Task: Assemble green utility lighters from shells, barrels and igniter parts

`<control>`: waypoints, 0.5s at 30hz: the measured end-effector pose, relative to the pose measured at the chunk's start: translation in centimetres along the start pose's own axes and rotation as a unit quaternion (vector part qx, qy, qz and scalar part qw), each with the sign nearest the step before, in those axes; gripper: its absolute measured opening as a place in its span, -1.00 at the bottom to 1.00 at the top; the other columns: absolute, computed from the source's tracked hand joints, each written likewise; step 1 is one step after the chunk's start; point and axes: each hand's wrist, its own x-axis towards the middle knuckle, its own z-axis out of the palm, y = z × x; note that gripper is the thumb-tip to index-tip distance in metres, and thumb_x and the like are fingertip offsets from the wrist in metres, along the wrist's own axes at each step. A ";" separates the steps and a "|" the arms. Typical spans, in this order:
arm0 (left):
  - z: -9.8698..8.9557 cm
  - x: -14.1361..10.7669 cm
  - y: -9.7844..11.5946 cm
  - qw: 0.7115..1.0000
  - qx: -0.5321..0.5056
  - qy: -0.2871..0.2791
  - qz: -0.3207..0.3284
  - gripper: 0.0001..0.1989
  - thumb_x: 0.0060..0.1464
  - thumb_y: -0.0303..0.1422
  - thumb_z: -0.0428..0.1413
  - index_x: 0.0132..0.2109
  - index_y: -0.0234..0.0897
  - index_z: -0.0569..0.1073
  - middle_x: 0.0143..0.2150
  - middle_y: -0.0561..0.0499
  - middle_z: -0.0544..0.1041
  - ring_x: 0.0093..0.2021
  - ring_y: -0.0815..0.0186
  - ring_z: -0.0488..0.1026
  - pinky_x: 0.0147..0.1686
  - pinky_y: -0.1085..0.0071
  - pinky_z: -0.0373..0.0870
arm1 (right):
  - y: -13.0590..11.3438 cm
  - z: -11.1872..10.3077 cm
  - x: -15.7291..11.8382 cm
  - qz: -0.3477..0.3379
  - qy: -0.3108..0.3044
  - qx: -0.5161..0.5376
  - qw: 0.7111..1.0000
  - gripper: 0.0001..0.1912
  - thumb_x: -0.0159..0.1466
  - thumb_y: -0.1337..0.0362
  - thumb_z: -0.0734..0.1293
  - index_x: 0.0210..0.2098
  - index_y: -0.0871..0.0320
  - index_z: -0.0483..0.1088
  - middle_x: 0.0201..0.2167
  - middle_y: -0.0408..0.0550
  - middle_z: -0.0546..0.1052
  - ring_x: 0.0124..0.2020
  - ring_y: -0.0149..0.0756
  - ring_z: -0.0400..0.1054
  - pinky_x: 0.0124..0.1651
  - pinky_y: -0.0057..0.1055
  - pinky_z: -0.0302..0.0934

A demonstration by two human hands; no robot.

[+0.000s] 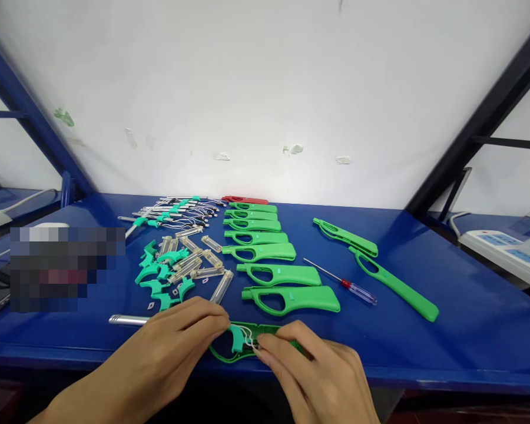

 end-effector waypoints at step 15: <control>0.7 0.3 0.5 0.999 -0.005 0.048 -0.006 -0.94 0.46 -0.38 0.10 0.00 -0.22 0.45 -0.12 -0.02 0.53 -0.16 0.13 0.49 -0.15 0.17 0.58 | -0.2 -0.1 -0.1 -0.015 -0.014 -0.046 0.999 -0.65 0.62 0.25 0.16 -0.08 0.04 0.60 -0.33 -0.18 0.60 -0.56 -0.49 0.53 -0.50 -0.54 0.37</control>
